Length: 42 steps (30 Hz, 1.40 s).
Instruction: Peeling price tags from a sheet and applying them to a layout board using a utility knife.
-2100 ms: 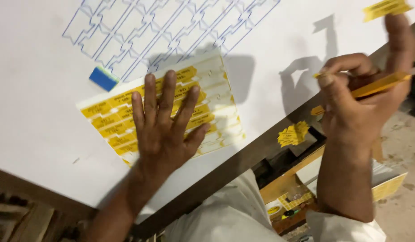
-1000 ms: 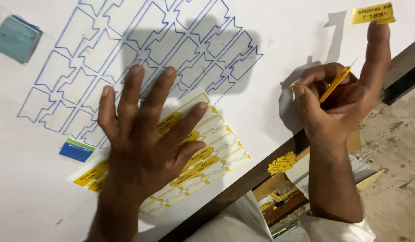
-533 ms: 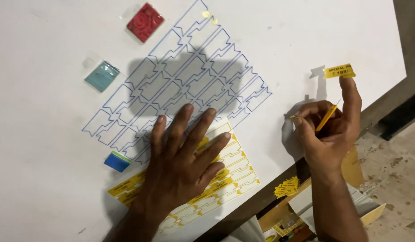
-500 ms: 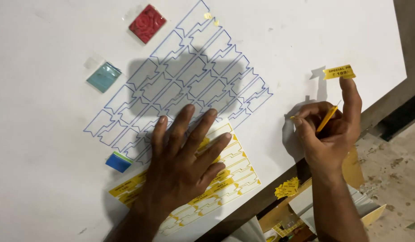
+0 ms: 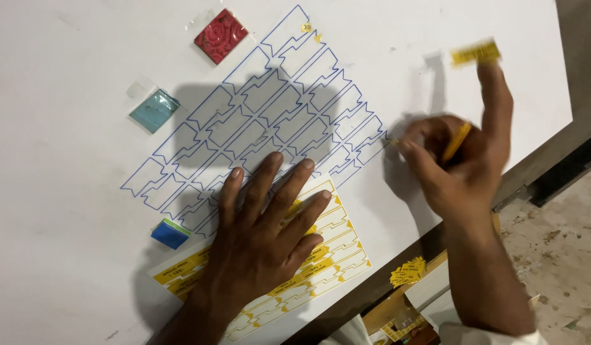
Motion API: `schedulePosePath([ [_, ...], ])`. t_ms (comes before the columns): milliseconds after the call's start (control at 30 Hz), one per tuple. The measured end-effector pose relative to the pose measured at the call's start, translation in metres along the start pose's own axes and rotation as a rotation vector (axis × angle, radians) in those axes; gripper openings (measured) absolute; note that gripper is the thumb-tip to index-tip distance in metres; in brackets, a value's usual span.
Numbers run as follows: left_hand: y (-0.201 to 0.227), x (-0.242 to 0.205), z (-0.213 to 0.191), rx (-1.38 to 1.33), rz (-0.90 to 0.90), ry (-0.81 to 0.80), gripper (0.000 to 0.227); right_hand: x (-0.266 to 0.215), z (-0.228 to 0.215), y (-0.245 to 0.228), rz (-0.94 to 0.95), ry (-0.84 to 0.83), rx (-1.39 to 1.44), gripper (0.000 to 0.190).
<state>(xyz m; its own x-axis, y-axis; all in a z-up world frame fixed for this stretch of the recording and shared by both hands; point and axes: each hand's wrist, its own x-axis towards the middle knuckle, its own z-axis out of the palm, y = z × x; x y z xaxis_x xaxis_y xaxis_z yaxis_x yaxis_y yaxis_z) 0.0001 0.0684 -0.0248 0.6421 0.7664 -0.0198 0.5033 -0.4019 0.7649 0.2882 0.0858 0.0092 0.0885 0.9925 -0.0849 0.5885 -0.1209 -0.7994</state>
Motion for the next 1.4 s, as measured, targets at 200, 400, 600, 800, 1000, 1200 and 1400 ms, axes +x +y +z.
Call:
schedulePosePath([
  [200, -0.002, 0.001, -0.002, -0.008, 0.010, 0.010, 0.053, 0.057, 0.017, -0.026, -0.091, -0.281, -0.007, 0.097],
  [400, -0.005, 0.000, -0.006, -0.046, 0.008, 0.038, 0.053, 0.067, 0.023, -0.032, -0.068, -0.345, -0.085, 0.102],
  [600, -0.006, -0.003, -0.003, -0.076, 0.001, 0.038, 0.052, 0.068, 0.022, -0.033, -0.139, -0.351, -0.207, 0.104],
  [800, -0.007, -0.003, -0.002, -0.083, 0.004, 0.044, 0.053, 0.076, 0.026, -0.050, 0.096, -0.355, -0.325, 0.108],
  [1000, -0.008, -0.004, -0.002, -0.074, 0.004, 0.043, 0.054, 0.074, 0.027, -0.045, 0.062, -0.353, -0.337, 0.108],
  [1200, -0.008, -0.003, -0.003, -0.088, -0.001, 0.029, 0.053, 0.076, 0.031, -0.054, 0.031, -0.352, -0.437, 0.107],
  [1400, -0.006, -0.003, -0.003, -0.085, 0.004, 0.045, 0.054, 0.083, 0.016, -0.042, -0.173, -0.414, -0.573, 0.106],
])
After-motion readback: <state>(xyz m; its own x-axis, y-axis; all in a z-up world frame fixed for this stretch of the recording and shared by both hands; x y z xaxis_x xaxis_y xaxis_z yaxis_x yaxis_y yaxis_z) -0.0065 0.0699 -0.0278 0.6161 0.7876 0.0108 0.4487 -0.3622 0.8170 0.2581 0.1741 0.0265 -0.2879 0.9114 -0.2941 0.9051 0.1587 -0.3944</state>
